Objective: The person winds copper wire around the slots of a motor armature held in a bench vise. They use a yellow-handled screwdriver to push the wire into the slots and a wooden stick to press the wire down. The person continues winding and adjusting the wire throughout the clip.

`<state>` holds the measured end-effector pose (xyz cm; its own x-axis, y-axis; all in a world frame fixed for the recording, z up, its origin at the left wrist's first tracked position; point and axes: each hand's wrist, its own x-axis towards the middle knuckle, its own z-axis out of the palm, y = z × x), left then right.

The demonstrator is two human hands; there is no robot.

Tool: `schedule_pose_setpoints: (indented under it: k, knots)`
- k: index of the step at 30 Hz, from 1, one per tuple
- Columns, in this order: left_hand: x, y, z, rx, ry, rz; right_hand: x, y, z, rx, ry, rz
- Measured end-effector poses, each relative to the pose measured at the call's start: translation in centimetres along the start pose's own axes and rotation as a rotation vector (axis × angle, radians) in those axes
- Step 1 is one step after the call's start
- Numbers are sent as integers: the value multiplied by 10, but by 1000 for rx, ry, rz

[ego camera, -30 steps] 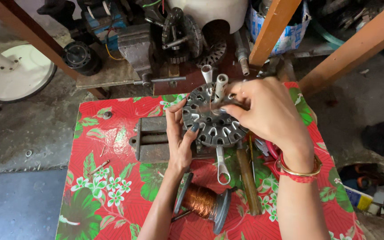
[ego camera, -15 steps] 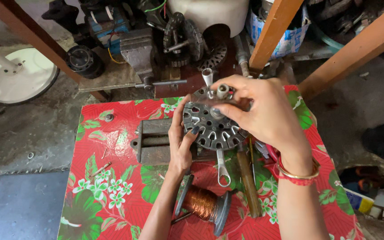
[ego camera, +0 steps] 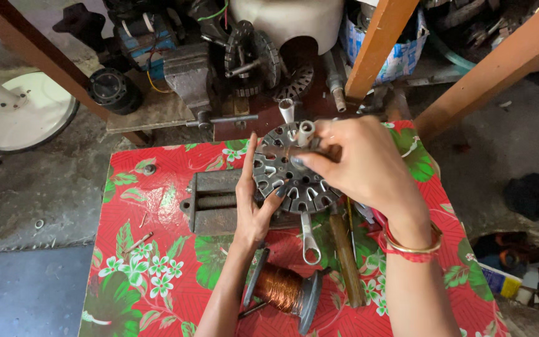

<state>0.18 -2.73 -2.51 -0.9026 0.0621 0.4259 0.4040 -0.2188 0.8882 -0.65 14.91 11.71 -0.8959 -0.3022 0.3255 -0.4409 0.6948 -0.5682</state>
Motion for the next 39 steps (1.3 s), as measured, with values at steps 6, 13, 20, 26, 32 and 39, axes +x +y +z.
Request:
schedule_pose_setpoints:
  k: [6,13,20,26,32,39]
  knots:
    - [-1,2,0,-6,19,-53,-2,3,-3,-80,-52,44]
    - [-1,-1,0,-49,1,-2,-2,0,0,178,145,-123]
    - [-2,-4,-3,16,9,-20,-1,-4,-1,-14,68,4]
    - [-1,-3,-3,14,-2,-4,1,-10,-3,-118,-20,49]
    - [0,-1,-2,-20,5,-17,-3,-11,-5,115,131,-76]
    - [0,-1,-2,1,12,-44,-2,-10,-1,14,76,35]
